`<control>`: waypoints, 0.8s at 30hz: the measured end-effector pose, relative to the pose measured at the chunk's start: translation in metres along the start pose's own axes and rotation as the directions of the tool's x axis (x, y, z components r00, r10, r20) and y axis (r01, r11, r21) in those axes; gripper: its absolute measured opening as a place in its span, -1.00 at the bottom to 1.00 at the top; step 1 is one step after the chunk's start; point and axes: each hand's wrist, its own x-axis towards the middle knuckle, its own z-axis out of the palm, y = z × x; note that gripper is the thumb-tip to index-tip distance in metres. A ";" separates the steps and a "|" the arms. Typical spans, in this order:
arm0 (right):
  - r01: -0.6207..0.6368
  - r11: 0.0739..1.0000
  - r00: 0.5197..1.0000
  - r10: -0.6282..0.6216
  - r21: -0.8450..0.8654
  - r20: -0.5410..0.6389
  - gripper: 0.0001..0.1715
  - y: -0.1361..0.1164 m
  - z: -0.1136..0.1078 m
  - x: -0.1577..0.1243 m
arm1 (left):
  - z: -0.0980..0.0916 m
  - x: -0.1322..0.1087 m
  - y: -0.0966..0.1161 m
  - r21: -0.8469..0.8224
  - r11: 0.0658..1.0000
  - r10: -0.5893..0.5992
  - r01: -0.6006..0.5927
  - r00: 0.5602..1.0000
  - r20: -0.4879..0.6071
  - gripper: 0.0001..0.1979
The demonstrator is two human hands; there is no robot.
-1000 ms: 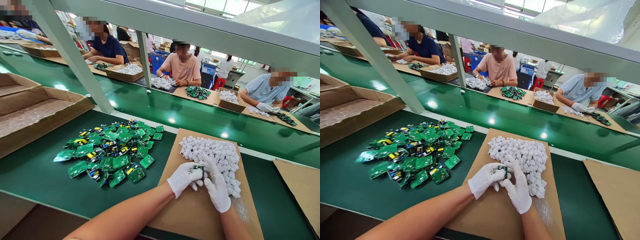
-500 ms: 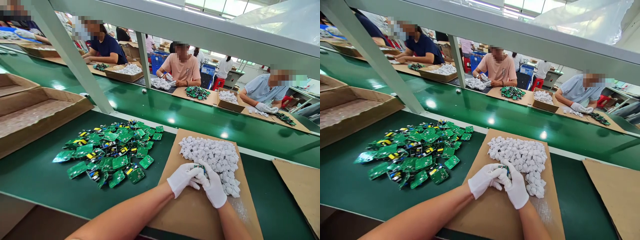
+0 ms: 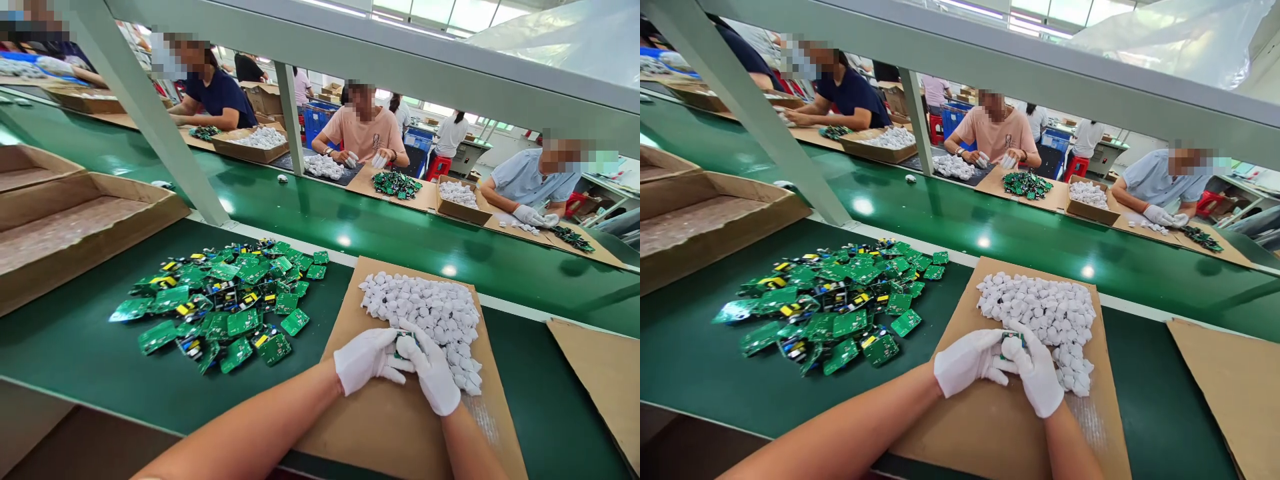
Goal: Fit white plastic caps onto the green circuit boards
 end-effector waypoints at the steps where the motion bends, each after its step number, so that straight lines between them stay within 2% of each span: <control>1: 0.005 1.000 1.000 -0.005 0.001 -0.012 -0.45 0.001 0.000 0.000 | 0.000 -0.001 0.001 -0.021 1.000 -0.016 0.016 1.000 0.015 -0.71; 4: 0.039 0.999 0.999 -0.038 0.010 -0.035 -0.43 0.005 0.001 -0.001 | 0.003 -0.003 0.000 -0.033 0.999 -0.032 0.031 0.999 -0.008 -0.78; 8: 0.065 0.998 0.997 -0.065 -0.010 -0.050 -0.42 0.007 0.003 -0.002 | 0.006 -0.004 -0.006 -0.075 0.997 -0.005 0.002 0.999 -0.035 -0.74; 16: 0.078 0.976 0.997 -0.081 -0.205 -0.007 -0.53 0.008 0.000 -0.001 | 0.001 -0.002 -0.014 -0.091 0.995 -0.036 0.036 0.999 -0.002 -0.71; 21: 0.056 0.998 0.997 -0.055 -0.022 0.054 -0.47 0.005 -0.003 -0.001 | 0.001 -0.003 -0.008 -0.078 0.996 -0.054 0.053 0.998 -0.010 -0.69; 24: 0.023 1.000 0.999 -0.023 0.007 0.033 -0.48 0.004 -0.002 0.000 | 0.001 -0.003 -0.007 -0.019 0.997 -0.069 0.069 0.998 -0.014 -0.69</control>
